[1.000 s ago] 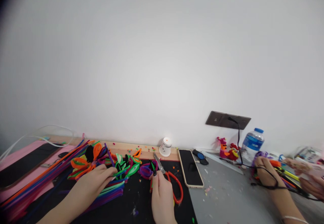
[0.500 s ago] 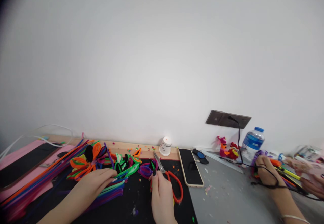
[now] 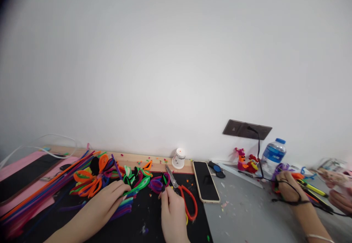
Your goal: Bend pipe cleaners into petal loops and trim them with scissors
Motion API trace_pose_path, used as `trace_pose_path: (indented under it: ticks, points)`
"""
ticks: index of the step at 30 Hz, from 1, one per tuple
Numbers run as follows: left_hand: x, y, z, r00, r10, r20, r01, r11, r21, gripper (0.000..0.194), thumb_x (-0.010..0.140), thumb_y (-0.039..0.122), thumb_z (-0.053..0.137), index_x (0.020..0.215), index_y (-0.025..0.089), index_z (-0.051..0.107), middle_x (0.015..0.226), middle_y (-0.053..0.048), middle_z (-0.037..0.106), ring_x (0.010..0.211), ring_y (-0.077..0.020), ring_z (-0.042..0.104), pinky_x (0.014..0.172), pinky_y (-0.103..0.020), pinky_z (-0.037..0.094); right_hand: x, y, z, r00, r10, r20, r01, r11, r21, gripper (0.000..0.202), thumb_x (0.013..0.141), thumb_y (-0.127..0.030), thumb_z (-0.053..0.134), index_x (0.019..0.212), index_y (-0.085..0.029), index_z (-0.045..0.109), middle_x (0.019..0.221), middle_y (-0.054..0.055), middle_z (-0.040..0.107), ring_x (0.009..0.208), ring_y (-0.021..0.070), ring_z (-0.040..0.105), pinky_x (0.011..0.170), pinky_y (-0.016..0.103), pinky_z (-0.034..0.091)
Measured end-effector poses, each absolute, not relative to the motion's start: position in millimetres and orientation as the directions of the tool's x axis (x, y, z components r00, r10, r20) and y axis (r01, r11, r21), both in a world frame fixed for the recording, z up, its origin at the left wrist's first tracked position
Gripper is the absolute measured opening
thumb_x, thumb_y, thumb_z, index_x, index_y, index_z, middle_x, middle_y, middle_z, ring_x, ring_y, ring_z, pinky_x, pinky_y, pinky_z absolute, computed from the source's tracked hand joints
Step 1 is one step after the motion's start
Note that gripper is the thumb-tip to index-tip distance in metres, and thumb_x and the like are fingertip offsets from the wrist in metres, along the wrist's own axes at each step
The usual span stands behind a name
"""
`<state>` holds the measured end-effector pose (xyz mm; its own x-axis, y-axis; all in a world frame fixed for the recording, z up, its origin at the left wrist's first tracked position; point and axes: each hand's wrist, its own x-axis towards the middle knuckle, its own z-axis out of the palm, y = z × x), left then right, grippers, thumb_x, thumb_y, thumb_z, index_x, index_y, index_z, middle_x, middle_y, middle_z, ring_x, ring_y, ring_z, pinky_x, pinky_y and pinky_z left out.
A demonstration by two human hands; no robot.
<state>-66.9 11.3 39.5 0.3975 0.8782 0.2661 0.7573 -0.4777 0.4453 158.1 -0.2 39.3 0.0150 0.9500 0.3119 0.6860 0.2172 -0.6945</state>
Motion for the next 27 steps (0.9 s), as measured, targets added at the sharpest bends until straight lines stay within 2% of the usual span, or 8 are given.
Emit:
trace_pose_path:
  ticks: [8,12,15,19,23,27]
  points:
    - [-66.2,7.0,38.8,0.417,0.868,0.270,0.766,-0.496,0.409,0.030,0.087,0.017,0.032,0.101,0.024,0.057,0.095,-0.004,0.062,0.085,-0.0187,0.057,0.078,-0.030,0.044,157.9,1.5,38.9,-0.004,0.952,0.306,0.655,0.234,-0.718,0.034,0.089,-0.032,0.032,0.065,-0.018,0.050,0.057,0.000,0.053,0.054,0.0145,0.052,0.052,0.021,0.032]
    - [-75.6,11.3,36.2,0.318,0.878,0.357,0.783,-0.456,0.424,0.026,0.088,0.023,0.034,0.104,0.024,0.054,0.101,-0.004,0.063,0.091,-0.0189,0.058,0.081,-0.029,0.044,158.2,1.0,39.7,-0.004,0.945,0.326,0.656,0.248,-0.713,0.034,0.088,-0.032,0.033,0.063,-0.018,0.051,0.055,0.000,0.053,0.051,0.0142,0.051,0.050,0.021,0.032]
    - [-85.1,14.7,36.4,0.233,0.893,0.384,0.840,-0.384,0.384,0.023,0.088,0.024,0.034,0.098,0.023,0.054,0.093,-0.005,0.064,0.085,-0.0195,0.059,0.078,-0.030,0.044,158.2,0.3,40.6,-0.003,0.943,0.332,0.660,0.251,-0.708,0.034,0.088,-0.033,0.034,0.062,-0.018,0.051,0.054,0.000,0.053,0.051,0.0141,0.051,0.049,0.021,0.032]
    - [-88.7,14.0,43.6,0.298,0.894,0.335,0.856,-0.405,0.320,0.025,0.086,0.018,0.033,0.086,0.022,0.058,0.079,-0.003,0.062,0.077,-0.0189,0.057,0.071,-0.028,0.043,158.4,0.3,40.0,-0.002,0.943,0.334,0.661,0.252,-0.706,0.033,0.088,-0.031,0.034,0.063,-0.018,0.051,0.055,0.000,0.053,0.051,0.0135,0.051,0.050,0.021,0.031]
    - [-81.7,10.3,51.1,0.388,0.855,0.344,0.807,-0.495,0.321,0.021,0.084,0.019,0.039,0.085,0.024,0.059,0.096,-0.004,0.061,0.093,-0.0205,0.052,0.081,-0.030,0.039,159.9,0.9,35.9,0.003,0.944,0.329,0.686,0.237,-0.687,0.032,0.088,-0.030,0.035,0.060,-0.018,0.046,0.054,-0.001,0.050,0.051,0.0130,0.048,0.049,0.021,0.029]
    - [-75.9,7.6,49.7,0.383,0.880,0.282,0.843,-0.458,0.283,0.014,0.080,0.019,0.047,0.079,0.023,0.060,0.093,-0.004,0.058,0.090,-0.0224,0.051,0.078,-0.033,0.039,160.9,1.7,34.1,-0.005,0.948,0.318,0.686,0.234,-0.689,0.031,0.088,-0.029,0.034,0.061,-0.018,0.046,0.055,-0.002,0.050,0.052,0.0129,0.048,0.050,0.020,0.028]
